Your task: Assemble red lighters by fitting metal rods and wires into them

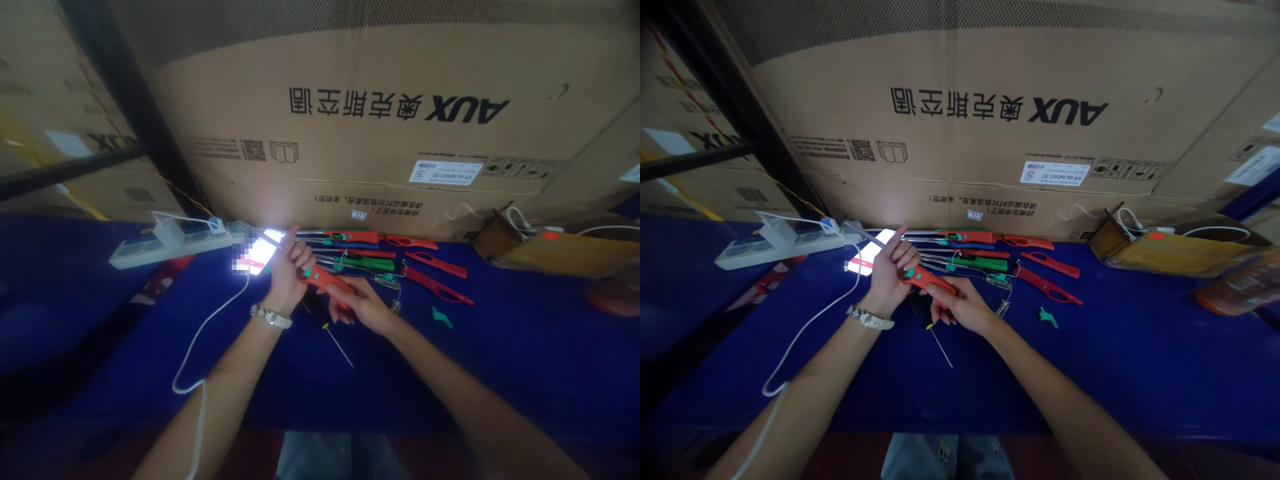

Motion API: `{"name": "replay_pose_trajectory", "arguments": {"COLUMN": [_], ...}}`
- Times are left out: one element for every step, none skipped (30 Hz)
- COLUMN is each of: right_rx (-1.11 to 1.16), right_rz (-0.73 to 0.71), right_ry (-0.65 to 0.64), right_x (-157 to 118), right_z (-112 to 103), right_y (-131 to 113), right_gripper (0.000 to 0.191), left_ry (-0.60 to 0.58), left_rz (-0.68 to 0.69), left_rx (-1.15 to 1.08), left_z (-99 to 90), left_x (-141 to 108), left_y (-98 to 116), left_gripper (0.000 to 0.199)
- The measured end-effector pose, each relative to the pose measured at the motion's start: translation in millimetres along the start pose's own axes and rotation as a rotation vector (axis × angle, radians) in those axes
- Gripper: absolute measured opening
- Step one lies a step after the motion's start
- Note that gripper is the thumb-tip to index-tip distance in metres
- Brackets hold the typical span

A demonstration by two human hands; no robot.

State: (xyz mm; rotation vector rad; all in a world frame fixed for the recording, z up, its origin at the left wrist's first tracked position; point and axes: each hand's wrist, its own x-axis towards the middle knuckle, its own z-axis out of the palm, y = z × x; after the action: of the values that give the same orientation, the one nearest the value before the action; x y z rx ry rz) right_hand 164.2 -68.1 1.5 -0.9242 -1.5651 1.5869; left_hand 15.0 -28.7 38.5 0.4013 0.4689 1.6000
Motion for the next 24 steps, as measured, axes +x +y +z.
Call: {"name": "replay_pose_trajectory", "arguments": {"right_rx": [-0.035, -0.097, -0.182, -0.287, -0.405, -0.528, -0.647, -0.756, -0.85, -0.923, -0.965, -0.977, -0.962, -0.932, -0.892, -0.848, -0.806, -0.775, -0.751, -0.726, -0.694, -0.652, -0.608, -0.577], "right_rz": [-0.032, -0.082, -0.148, -0.224, -0.294, -0.346, -0.374, -0.377, -0.368, -0.361, -0.359, -0.36, -0.351, -0.326, -0.286, -0.241, -0.196, -0.157, -0.125, -0.1, -0.087, -0.091, -0.111, -0.144], "right_ry": [0.024, 0.061, 0.11, 0.168, 0.225, 0.274, 0.306, 0.319, 0.32, 0.31, 0.292, 0.276, 0.261, 0.254, 0.253, 0.26, 0.268, 0.271, 0.27, 0.265, 0.255, 0.245, 0.239, 0.242], "right_x": [0, 0, 0, 0, -1, -2, -3, -3, -4, -4, -4, -4, -4, -4, -3, -3, -3, -3, -3, -3, -3, -3, -3, -3], "right_z": [1, 0, 0, -2, -4, -7, -9, -11, -12, -12, -12, -10, -8, -6, -5, -4, -4, -4, -5, -5, -6, -6, -5, -4], "right_y": [1, 2, 2, 3, 3, 3, 3, 4, 4, 5, 6, 6, 7, 7, 7, 7, 6, 6, 6, 5, 5, 4, 4, 3], "right_gripper": [0.044, 0.041, 0.037, 0.033, 0.031, 0.032, 0.037, 0.044, 0.05, 0.056, 0.06, 0.063, 0.066, 0.069, 0.072, 0.073, 0.072, 0.066, 0.056, 0.045, 0.033, 0.025, 0.021, 0.022], "left_ry": [-0.009, -0.008, 0.004, 0.028, 0.062, 0.099, 0.135, 0.168, 0.199, 0.227, 0.247, 0.261, 0.27, 0.274, 0.273, 0.268, 0.262, 0.254, 0.246, 0.238, 0.233, 0.236, 0.244, 0.255], "left_rz": [0.016, 0.035, 0.054, 0.067, 0.074, 0.07, 0.055, 0.03, 0.002, -0.02, -0.033, -0.032, -0.018, 0.0, 0.019, 0.035, 0.048, 0.055, 0.061, 0.066, 0.072, 0.076, 0.077, 0.073], "left_rx": [0.027, 0.063, 0.103, 0.142, 0.167, 0.171, 0.15, 0.108, 0.052, -0.009, -0.068, -0.12, -0.162, -0.19, -0.206, -0.213, -0.215, -0.214, -0.212, -0.208, -0.202, -0.193, -0.18, -0.164], "left_z": [-0.2, -0.2, -0.1, 0.2, 0.7, 1.3, 2.0, 2.6, 3.3, 3.7, 4.0, 4.0, 3.9, 3.6, 3.3, 2.9, 2.6, 2.3, 2.1, 2.0, 1.8, 1.8, 1.9, 2.2], "left_x": [0, 1, 1, 2, 2, 3, 3, 3, 3, 3, 3, 2, 2, 2, 1, 1, 1, 1, 1, 1, 1, 1, 1, 1], "left_y": [0, -1, -3, -5, -7, -9, -11, -12, -13, -13, -12, -11, -8, -5, -2, 1, 5, 7, 9, 10, 10, 10, 9, 7], "left_gripper": [0.012, 0.01, 0.012, 0.017, 0.024, 0.031, 0.036, 0.04, 0.043, 0.046, 0.049, 0.051, 0.052, 0.052, 0.051, 0.049, 0.048, 0.047, 0.046, 0.045, 0.044, 0.043, 0.042, 0.042]}}
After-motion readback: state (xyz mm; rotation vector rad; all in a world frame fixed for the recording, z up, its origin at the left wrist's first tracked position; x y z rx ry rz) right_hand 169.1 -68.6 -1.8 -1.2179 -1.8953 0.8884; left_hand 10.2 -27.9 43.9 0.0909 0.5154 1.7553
